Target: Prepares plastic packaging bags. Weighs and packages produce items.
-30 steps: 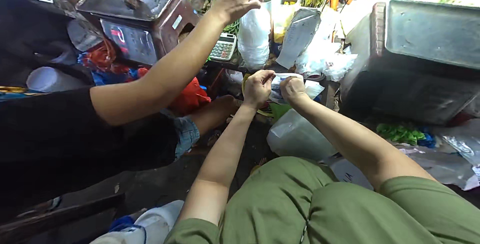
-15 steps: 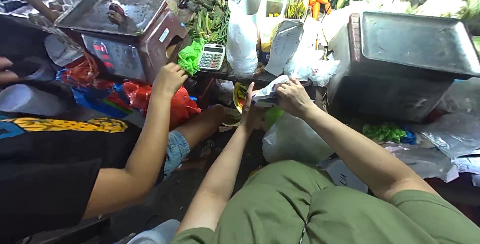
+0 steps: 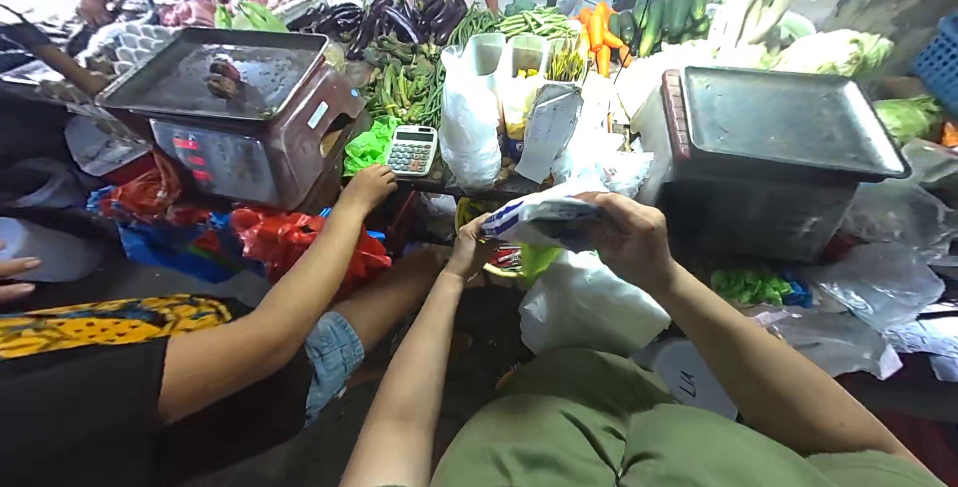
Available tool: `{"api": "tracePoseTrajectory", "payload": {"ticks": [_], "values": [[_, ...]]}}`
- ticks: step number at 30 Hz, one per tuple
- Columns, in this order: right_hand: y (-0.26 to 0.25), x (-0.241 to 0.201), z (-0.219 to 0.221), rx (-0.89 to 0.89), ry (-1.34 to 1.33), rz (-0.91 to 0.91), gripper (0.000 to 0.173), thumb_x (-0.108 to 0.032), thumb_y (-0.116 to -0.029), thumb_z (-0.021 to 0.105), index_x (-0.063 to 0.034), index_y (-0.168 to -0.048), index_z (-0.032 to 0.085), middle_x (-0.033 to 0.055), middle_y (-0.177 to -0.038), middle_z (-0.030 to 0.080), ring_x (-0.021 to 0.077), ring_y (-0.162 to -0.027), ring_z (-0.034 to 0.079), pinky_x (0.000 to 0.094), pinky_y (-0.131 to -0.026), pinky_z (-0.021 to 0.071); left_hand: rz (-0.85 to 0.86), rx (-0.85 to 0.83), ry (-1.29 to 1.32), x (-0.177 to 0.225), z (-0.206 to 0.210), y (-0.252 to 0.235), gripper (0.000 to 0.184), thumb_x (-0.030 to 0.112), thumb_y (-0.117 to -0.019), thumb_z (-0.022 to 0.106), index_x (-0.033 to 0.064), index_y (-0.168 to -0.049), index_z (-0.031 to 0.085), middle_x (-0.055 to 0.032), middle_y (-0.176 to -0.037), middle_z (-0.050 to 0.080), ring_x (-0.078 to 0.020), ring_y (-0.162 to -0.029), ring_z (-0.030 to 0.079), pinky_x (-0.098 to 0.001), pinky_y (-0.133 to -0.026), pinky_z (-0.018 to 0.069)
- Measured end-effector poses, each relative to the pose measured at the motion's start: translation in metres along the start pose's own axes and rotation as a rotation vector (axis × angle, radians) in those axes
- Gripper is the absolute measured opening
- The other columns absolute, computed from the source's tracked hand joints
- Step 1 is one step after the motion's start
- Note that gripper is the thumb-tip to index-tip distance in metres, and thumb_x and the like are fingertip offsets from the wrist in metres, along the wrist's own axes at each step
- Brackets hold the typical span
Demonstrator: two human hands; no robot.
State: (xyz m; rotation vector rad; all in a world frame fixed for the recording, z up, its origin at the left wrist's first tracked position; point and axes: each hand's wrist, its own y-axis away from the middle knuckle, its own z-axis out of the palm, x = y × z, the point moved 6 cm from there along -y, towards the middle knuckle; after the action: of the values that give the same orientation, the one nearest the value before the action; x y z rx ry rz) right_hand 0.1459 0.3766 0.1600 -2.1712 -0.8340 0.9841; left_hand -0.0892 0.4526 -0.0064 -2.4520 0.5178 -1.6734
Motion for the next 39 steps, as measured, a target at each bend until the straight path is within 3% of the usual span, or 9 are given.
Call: {"api": "tracePoseTrajectory", "payload": {"ticks": [6,10,14,20,24,29,33,35,39], "values": [[0.001,-0.018,-0.056,0.223,0.191,0.031,0.018,-0.013,-0.0968,0.070,-0.0005,-0.110,0.072,0.0100,-0.109,0.076,0.0178,-0.106,0.073,0.0498,-0.107,0.0531,-0.169,0.023,-0.174,-0.068,-0.016,0.002,0.034,0.007,-0.0926,0.070,-0.0050,-0.124,0.067,-0.0204,-0.121,0.070,-0.0267,-0.116,0.067,-0.0453,-0.107,0.0499],[-0.007,-0.015,-0.112,0.279,0.305,0.279,0.031,-0.022,-0.0991,0.068,0.0056,-0.114,0.067,0.0123,-0.098,0.072,0.0087,-0.086,0.070,0.0289,-0.080,0.0592,-0.201,0.131,-0.289,-0.081,-0.019,0.009,0.034,-0.009,-0.0871,0.060,-0.0085,-0.121,0.068,-0.0254,-0.122,0.069,-0.0341,-0.120,0.065,-0.0488,-0.110,0.0461],[-0.003,0.010,-0.157,0.472,0.161,0.517,0.019,-0.029,-0.0973,0.069,-0.0113,-0.102,0.064,-0.0122,-0.083,0.061,-0.0074,-0.072,0.059,0.0157,-0.069,0.0530,-0.326,-0.175,-0.645,-0.075,0.002,-0.010,0.052,-0.008,-0.0845,0.058,0.0104,-0.132,0.066,-0.0183,-0.134,0.064,-0.0375,-0.132,0.055,-0.0602,-0.111,0.0389],[0.009,0.036,-0.224,0.854,-0.063,0.741,0.010,-0.024,-0.0972,0.070,-0.0191,-0.090,0.065,-0.0152,-0.080,0.063,-0.0037,-0.075,0.060,0.0223,-0.077,0.0549,-0.397,-0.487,-0.857,-0.078,0.028,0.005,0.072,0.001,-0.0812,0.074,0.0120,-0.148,0.052,-0.0193,-0.152,0.048,-0.0434,-0.143,0.040,-0.0701,-0.110,0.0321],[0.015,0.075,-0.275,0.995,-0.102,0.869,0.020,-0.028,-0.0987,0.069,-0.0094,-0.105,0.067,-0.0053,-0.090,0.068,0.0024,-0.082,0.065,0.0256,-0.079,0.0574,-0.462,-0.471,-0.836,-0.023,0.035,-0.007,0.079,0.000,-0.0798,0.076,0.0083,-0.152,0.046,-0.0230,-0.153,0.046,-0.0475,-0.143,0.038,-0.0730,-0.111,0.0285],[0.029,0.119,-0.312,0.919,-0.121,0.842,0.022,-0.020,-0.0991,0.067,-0.0045,-0.114,0.068,0.0005,-0.095,0.069,0.0046,-0.079,0.062,0.0249,-0.072,0.0540,0.341,-0.105,-0.533,0.170,0.082,-0.063,0.044,0.012,-0.0930,0.063,0.0040,-0.137,0.062,-0.0193,-0.133,0.065,-0.0401,-0.124,0.061,-0.0621,-0.101,0.0480],[0.040,0.106,-0.336,0.630,-0.089,0.695,0.027,-0.017,-0.1028,0.061,-0.0085,-0.128,0.064,0.0048,-0.113,0.071,0.0100,-0.097,0.067,0.0348,-0.087,0.0581,0.898,-0.102,-0.525,0.320,0.164,-0.097,0.043,0.035,-0.1030,0.050,0.0271,-0.144,0.060,-0.0042,-0.153,0.054,-0.0317,-0.143,0.047,-0.0585,-0.113,0.0374],[0.036,0.108,-0.349,0.540,-0.235,0.628,0.020,-0.013,-0.1013,0.062,-0.0064,-0.119,0.066,0.0034,-0.103,0.069,0.0085,-0.091,0.065,0.0318,-0.083,0.0572,1.056,-0.106,-0.555,0.359,0.200,-0.108,0.038,0.038,-0.1056,0.049,0.0343,-0.141,0.062,-0.0015,-0.154,0.053,-0.0334,-0.146,0.043,-0.0617,-0.116,0.0320],[0.034,0.120,-0.382,0.468,-0.514,0.562,0.012,0.001,-0.0961,0.061,-0.0019,-0.105,0.069,-0.0007,-0.089,0.069,0.0042,-0.083,0.065,0.0250,-0.083,0.0565,1.283,-0.061,-0.537,0.384,0.251,-0.108,0.020,0.026,-0.1057,0.052,0.0226,-0.115,0.070,-0.0010,-0.126,0.070,-0.0268,-0.131,0.057,-0.0479,-0.113,0.0389]]}}
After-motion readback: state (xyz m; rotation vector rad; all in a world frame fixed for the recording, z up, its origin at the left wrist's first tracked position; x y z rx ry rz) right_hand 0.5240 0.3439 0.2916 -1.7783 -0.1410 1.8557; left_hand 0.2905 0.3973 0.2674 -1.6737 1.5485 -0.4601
